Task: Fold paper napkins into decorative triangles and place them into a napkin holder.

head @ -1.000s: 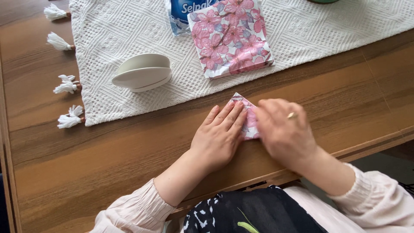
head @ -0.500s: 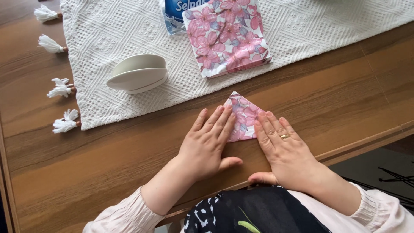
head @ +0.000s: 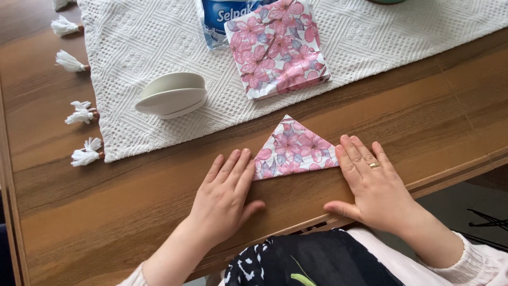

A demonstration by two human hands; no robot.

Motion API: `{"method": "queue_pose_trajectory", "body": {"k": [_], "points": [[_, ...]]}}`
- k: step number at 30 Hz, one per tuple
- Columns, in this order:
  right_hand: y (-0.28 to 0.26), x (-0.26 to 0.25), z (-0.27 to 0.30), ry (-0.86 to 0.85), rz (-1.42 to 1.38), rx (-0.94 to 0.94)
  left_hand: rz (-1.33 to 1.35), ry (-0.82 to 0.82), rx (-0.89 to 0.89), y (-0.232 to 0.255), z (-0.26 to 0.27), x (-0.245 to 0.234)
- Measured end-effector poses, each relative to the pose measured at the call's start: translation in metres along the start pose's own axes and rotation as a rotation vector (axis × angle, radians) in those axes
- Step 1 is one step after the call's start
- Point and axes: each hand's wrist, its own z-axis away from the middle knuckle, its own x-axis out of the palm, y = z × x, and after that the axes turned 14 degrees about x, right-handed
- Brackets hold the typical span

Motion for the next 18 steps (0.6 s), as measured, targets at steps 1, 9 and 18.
{"method": "queue_pose_trajectory", "body": {"k": [1,9,18], "points": [[-0.003,-0.007,-0.004,0.004,0.001,0.003,-0.003,0.001,0.004,0.0,-0.007,0.0],[-0.017,-0.029,-0.034,0.164,-0.082,-0.122,-0.494,0.154,0.338,0.005,-0.056,0.014],[-0.034,-0.027,-0.083,0.455,-0.119,-0.412,-0.526,0.253,0.365,-0.006,-0.064,0.05]]}}
